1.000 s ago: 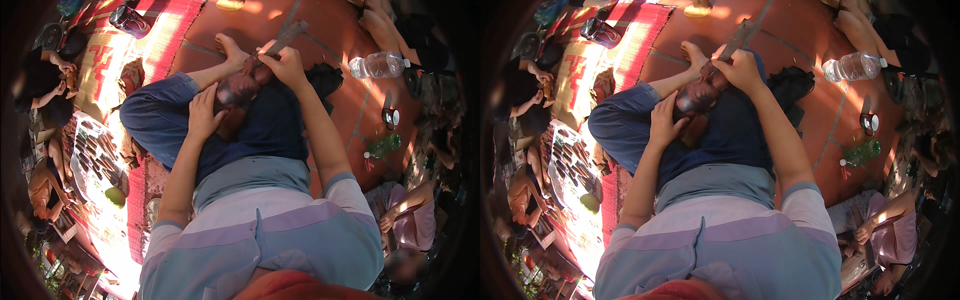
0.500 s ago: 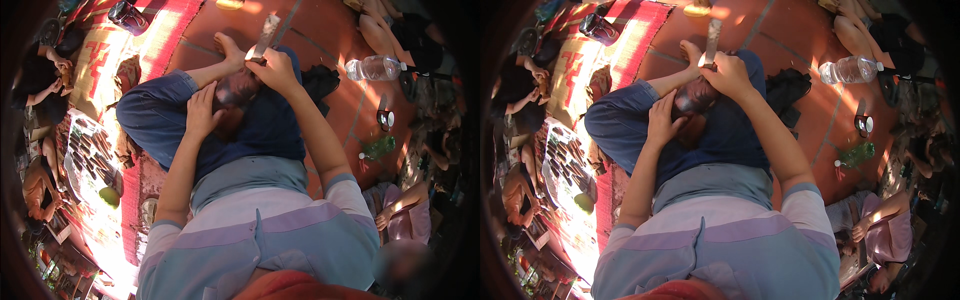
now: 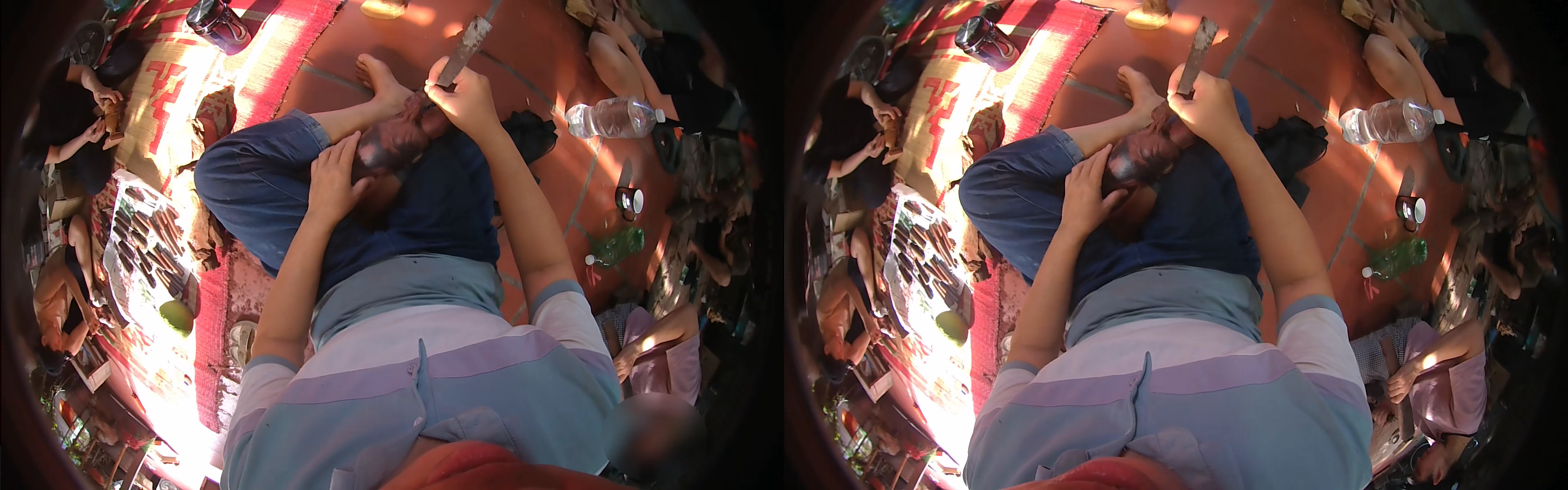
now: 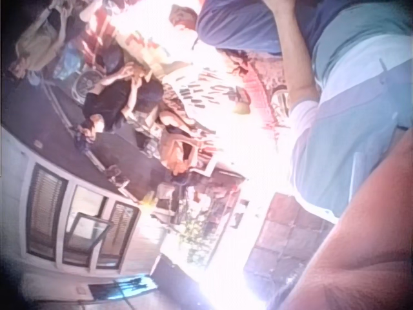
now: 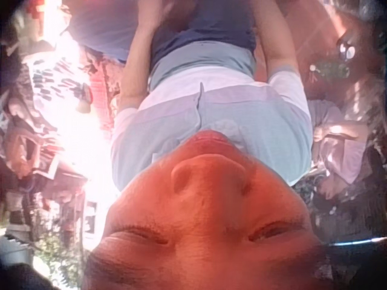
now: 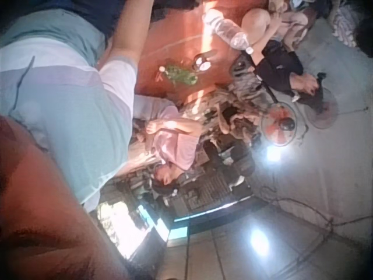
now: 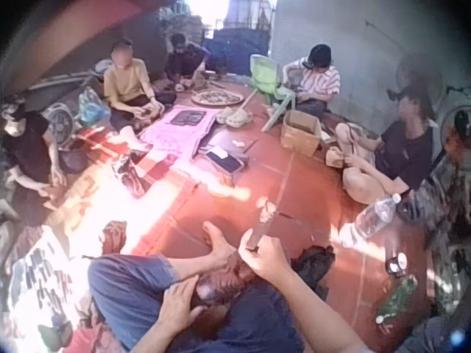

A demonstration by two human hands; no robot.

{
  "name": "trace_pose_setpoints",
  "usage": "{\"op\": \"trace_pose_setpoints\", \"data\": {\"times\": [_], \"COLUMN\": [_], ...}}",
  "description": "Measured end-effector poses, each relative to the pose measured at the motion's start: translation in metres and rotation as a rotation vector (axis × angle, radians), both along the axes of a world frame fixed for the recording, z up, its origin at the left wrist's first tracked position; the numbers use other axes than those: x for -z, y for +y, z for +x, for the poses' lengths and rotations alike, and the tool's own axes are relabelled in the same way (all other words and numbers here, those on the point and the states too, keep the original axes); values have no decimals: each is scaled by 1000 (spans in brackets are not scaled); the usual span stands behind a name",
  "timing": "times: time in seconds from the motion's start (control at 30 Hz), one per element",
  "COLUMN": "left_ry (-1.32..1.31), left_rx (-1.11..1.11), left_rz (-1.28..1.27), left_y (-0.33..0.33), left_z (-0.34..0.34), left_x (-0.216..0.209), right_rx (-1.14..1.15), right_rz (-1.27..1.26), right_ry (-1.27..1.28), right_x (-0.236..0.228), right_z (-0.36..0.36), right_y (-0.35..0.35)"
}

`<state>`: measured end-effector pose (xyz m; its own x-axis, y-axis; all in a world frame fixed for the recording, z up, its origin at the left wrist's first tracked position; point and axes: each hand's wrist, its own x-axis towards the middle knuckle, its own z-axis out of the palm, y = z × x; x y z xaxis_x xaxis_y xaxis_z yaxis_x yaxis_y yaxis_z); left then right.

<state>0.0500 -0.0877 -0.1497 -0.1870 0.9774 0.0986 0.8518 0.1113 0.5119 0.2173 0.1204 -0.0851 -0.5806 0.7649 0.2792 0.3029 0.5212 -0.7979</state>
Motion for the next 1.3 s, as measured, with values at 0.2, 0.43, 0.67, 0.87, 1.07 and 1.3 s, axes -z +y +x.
{"op": "trace_pose_setpoints", "data": {"times": [0.2,0.43,0.67,0.87,1.07,1.3], "left_ry": [-4,5,2,51,-194,-424], "left_rx": [-13,-5,-12,-126,269,328], "left_rz": [6,0,-14,29,252,309], "left_y": [1,1,1,-5,11,73], "left_z": [0,2,0,23,91,121], "left_x": [1,-4,-2,-18,-61,-70], "right_rx": [-31,-162,-127,-127,-164,-114], "right_rz": [-80,-134,-105,-109,-17,94], "right_ry": [-75,294,264,355,227,334], "right_x": [-8,25,21,35,26,54], "right_z": [2,21,16,23,20,19], "right_y": [-13,-2,-5,-13,-16,1]}}
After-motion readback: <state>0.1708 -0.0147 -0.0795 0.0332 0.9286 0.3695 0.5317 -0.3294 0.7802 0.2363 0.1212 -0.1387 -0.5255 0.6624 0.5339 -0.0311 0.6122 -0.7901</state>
